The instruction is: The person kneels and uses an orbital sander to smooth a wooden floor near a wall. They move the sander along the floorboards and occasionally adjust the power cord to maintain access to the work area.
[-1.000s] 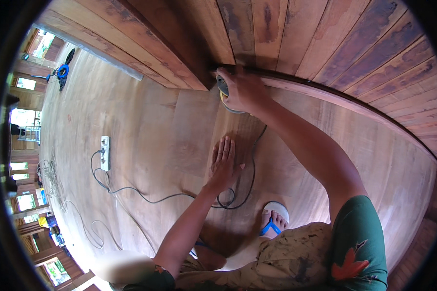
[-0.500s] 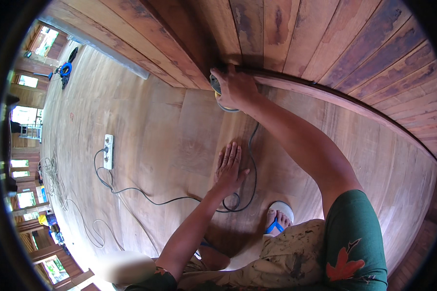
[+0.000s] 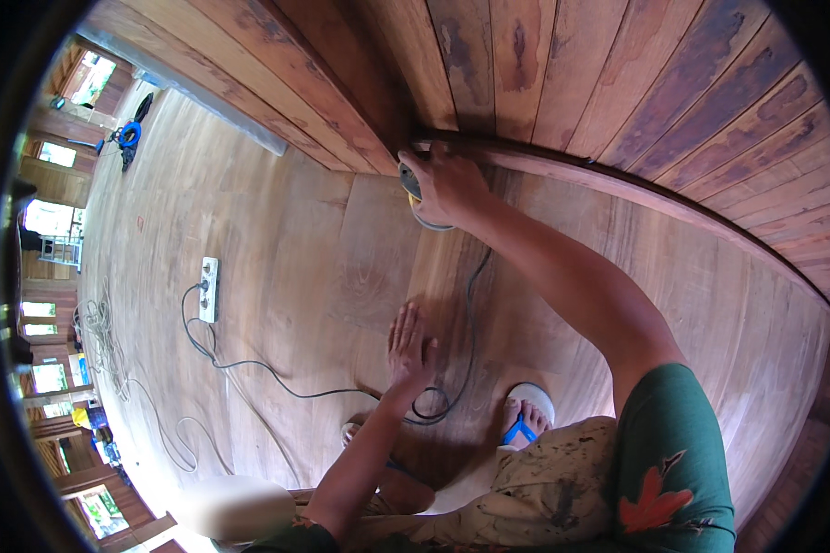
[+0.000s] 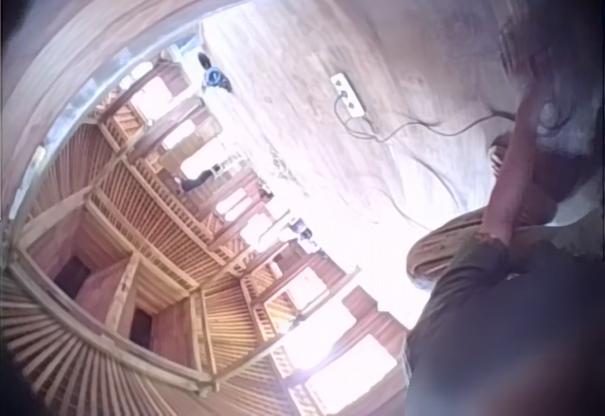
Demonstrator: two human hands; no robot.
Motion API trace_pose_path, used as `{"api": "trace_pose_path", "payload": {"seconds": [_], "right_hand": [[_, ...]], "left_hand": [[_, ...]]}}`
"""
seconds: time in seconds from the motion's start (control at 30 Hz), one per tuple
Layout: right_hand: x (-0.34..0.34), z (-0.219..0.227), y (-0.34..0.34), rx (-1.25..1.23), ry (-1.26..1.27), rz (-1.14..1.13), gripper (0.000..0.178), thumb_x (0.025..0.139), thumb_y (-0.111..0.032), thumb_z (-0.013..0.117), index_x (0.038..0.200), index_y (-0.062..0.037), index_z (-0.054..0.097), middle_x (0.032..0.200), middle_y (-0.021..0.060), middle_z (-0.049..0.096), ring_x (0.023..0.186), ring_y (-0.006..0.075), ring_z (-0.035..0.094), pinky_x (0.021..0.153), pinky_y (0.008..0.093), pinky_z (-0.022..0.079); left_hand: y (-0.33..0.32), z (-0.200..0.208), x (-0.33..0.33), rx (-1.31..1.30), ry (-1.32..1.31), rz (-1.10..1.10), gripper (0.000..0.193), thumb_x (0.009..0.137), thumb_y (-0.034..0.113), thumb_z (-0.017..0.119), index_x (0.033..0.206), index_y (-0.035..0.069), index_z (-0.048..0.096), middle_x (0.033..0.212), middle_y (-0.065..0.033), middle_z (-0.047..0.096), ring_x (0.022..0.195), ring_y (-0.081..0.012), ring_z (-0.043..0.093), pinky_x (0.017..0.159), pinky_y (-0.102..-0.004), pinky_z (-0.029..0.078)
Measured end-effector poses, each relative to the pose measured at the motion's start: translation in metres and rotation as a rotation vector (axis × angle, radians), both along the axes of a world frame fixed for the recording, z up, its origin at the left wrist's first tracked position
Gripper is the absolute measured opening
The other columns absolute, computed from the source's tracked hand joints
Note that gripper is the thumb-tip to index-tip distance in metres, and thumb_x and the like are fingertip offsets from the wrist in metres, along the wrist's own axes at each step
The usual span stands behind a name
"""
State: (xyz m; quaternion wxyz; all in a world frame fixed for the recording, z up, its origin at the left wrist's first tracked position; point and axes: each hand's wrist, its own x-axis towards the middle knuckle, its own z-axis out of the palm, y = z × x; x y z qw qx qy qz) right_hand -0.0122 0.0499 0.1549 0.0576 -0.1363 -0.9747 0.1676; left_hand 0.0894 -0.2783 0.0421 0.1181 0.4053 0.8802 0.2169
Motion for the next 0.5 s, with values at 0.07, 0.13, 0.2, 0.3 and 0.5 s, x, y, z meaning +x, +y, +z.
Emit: {"api": "trace_pose_path", "payload": {"seconds": [0.07,0.13,0.2,0.3,0.5], "right_hand": [[0.009,0.000,0.002,-0.030,-0.022,-0.010,0.087,0.085,-0.032,0.083,0.165,-0.0232,0.049,0.144,0.0307,0.058,0.111,0.0482,0.076,0.095,0.0531,0.064],[0.017,-0.002,0.004,-0.042,-0.041,-0.023,0.087,0.086,-0.030,0.082,0.166,-0.0238,0.048,0.145,0.0306,0.057,0.110,0.0483,0.076,0.095,0.0525,0.064],[0.023,-0.004,0.009,-0.035,-0.001,-0.031,0.087,0.086,-0.030,0.082,0.165,-0.0242,0.048,0.145,0.0295,0.058,0.111,0.0484,0.075,0.095,0.0530,0.064],[0.026,-0.006,0.017,-0.003,0.064,-0.032,0.086,0.085,-0.031,0.084,0.164,-0.0246,0.050,0.145,0.0287,0.057,0.114,0.0477,0.074,0.094,0.0542,0.063],[0.031,0.000,0.035,-0.132,0.082,-0.124,0.082,0.089,-0.035,0.083,0.161,-0.0247,0.046,0.139,0.0254,0.063,0.119,0.0487,0.071,0.101,0.0544,0.060]], "left_hand": [[-0.017,-0.004,0.000,-0.014,0.072,0.186,0.070,0.109,0.030,0.060,0.171,0.004,0.041,0.177,-0.0200,0.040,0.167,-0.0383,0.033,0.136,-0.0552,0.025],[-0.033,-0.008,-0.002,-0.042,0.125,0.327,0.070,0.109,0.032,0.059,0.170,0.004,0.042,0.177,-0.0198,0.040,0.166,-0.0378,0.034,0.135,-0.0557,0.026],[-0.043,-0.011,-0.006,-0.061,0.163,0.437,0.070,0.109,0.034,0.059,0.170,0.004,0.042,0.177,-0.0194,0.040,0.166,-0.0371,0.035,0.135,-0.0560,0.026],[-0.044,-0.015,-0.006,-0.102,0.209,0.422,0.070,0.109,0.035,0.057,0.169,0.002,0.043,0.176,-0.0195,0.041,0.165,-0.0369,0.037,0.135,-0.0557,0.027],[-0.040,-0.011,-0.003,-0.052,0.221,0.429,0.070,0.109,0.035,0.056,0.169,0.001,0.041,0.176,-0.0214,0.040,0.165,-0.0372,0.035,0.136,-0.0551,0.025]]}}
